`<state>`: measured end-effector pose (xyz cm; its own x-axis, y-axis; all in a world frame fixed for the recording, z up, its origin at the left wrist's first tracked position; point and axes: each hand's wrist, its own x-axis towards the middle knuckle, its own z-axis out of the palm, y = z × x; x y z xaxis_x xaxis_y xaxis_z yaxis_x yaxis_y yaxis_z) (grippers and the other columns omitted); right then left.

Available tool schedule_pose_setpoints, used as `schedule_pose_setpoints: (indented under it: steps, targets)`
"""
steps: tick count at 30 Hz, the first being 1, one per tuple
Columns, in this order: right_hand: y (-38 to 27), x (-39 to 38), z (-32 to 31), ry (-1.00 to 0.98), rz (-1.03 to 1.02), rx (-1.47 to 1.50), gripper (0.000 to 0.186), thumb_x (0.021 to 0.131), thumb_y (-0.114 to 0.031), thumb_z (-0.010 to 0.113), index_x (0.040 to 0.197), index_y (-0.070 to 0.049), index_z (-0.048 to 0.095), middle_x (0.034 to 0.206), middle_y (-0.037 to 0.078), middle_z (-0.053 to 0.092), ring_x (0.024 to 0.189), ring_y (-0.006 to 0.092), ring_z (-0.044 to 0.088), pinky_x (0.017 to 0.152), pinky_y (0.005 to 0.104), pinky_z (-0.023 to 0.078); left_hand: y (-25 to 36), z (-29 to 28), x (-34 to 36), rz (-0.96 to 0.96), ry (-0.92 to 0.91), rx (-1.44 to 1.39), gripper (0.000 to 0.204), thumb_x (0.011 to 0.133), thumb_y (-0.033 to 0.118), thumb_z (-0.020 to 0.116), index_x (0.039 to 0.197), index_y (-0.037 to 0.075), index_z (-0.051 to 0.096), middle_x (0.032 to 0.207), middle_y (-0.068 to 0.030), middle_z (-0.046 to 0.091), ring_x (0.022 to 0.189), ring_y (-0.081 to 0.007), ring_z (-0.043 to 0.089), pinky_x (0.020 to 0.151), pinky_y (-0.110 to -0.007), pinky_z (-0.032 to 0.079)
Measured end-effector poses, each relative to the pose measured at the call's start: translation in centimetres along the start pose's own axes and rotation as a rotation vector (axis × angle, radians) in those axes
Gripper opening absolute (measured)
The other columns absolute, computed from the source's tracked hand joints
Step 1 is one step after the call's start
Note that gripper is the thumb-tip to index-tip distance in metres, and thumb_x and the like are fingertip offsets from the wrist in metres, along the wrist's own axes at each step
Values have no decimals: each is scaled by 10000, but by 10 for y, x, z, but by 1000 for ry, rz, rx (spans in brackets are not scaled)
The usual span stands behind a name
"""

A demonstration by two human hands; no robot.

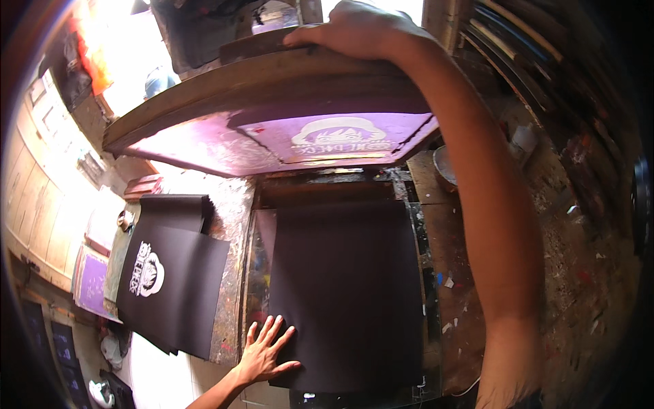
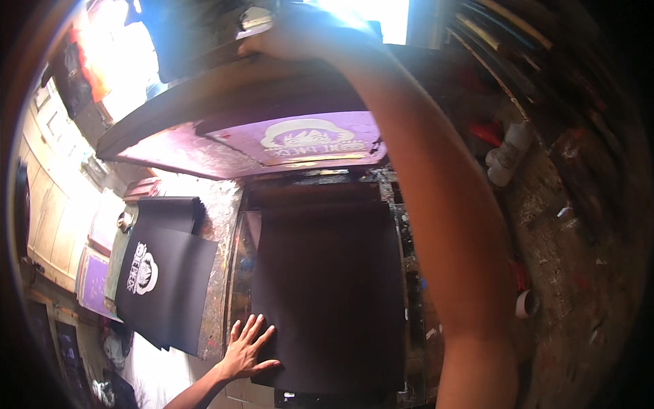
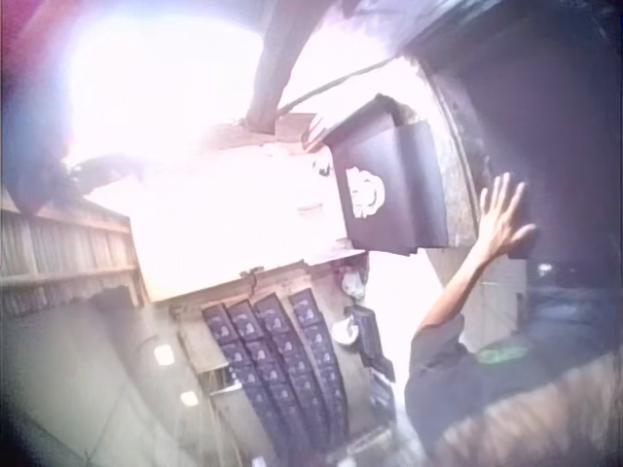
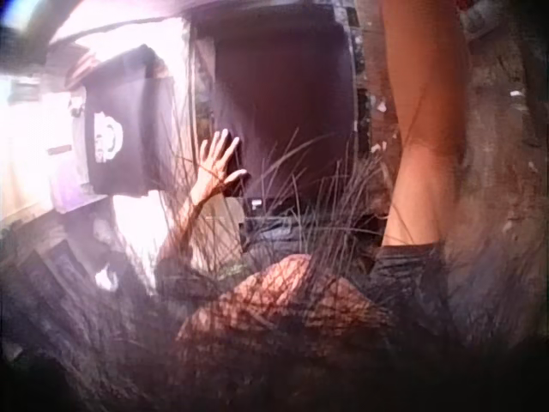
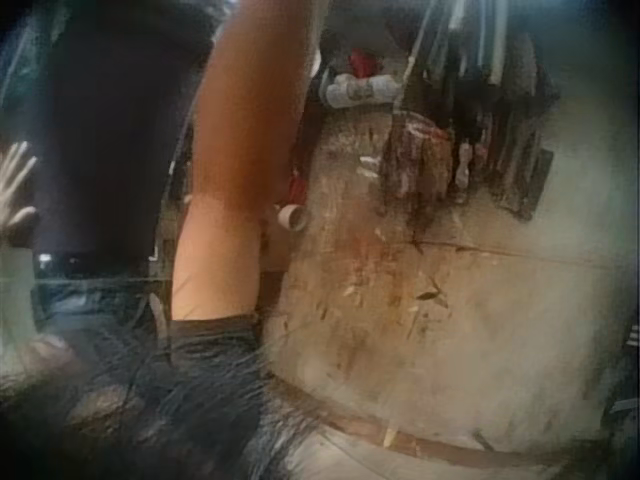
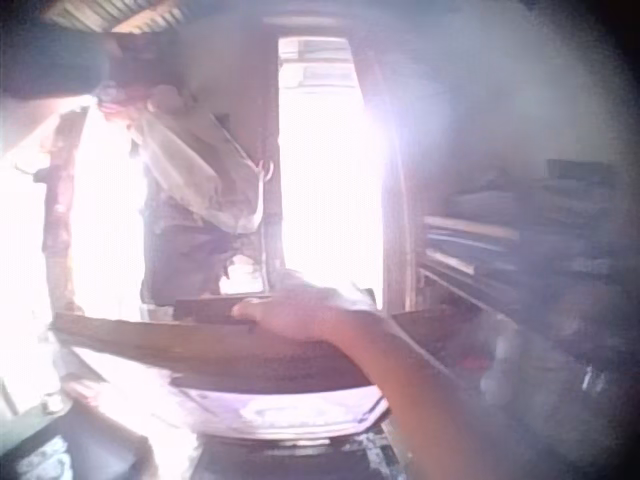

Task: The person repeatedly places black t-shirts under a screen printing frame, uses a squeegee to press white ink through the screen onto each shirt, then lifts the frame and removes the printed shirt. The process is repeated for multiple shirts in a small workshop.

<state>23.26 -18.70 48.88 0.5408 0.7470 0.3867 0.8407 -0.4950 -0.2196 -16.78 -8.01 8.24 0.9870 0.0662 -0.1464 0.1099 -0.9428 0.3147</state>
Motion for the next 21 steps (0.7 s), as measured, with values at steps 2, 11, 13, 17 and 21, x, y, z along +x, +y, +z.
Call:
schedule_pose_setpoints:
  steps: [2, 11, 13, 17, 21]
  targets:
    - [11, 9, 11, 91, -52, -44, 694, 926, -591, 593, 1294, -6, 660, 1293, 245, 666, 1222, 379, 635, 1079, 471, 460, -1, 0, 3, 9, 2, 8, 936, 897, 800, 483, 1595, 187, 367, 1663, -204, 257, 1570, -355, 160, 1232, -585, 13]
    - [-42, -83, 51, 161, 49, -20, 621, 856, -656, 685, 985, -49, 702, 915, 184, 740, 878, 362, 720, 914, 491, 505, 17, -63, 4, -86, 575, -553, 893, 973, 483, 656, 1623, 91, 186, 1641, -216, 279, 1482, -382, 367, 1172, -542, 337]
    - [-47, -139, 86, 226, -34, -218, 519, 833, -588, 731, 961, -85, 700, 842, 150, 712, 839, 329, 705, 920, 483, 477, 35, -110, 29, -89, 931, -1171, 757, 1026, 304, 621, 1608, 86, 189, 1548, -207, 432, 1260, -348, 614, 1019, -441, 523]
    - [-37, -252, 160, 239, -250, -217, 376, 803, -470, 782, 914, -124, 684, 800, 109, 684, 861, 267, 703, 898, 475, 462, 37, -65, 5, -494, 816, -1514, 464, 1048, 255, 598, 1316, -68, 399, 1200, -241, 633, 1092, -289, 691, 900, -417, 605]
    - [1, -268, 252, -386, -50, 98, 323, 794, -364, 787, 952, -105, 674, 783, 187, 699, 813, 404, 710, 712, 516, 538, -15, 42, -21, -717, 820, -1219, 412, 991, 336, 708, 892, 47, 432, 882, -51, 510, 788, -112, 497, 672, -271, 456]
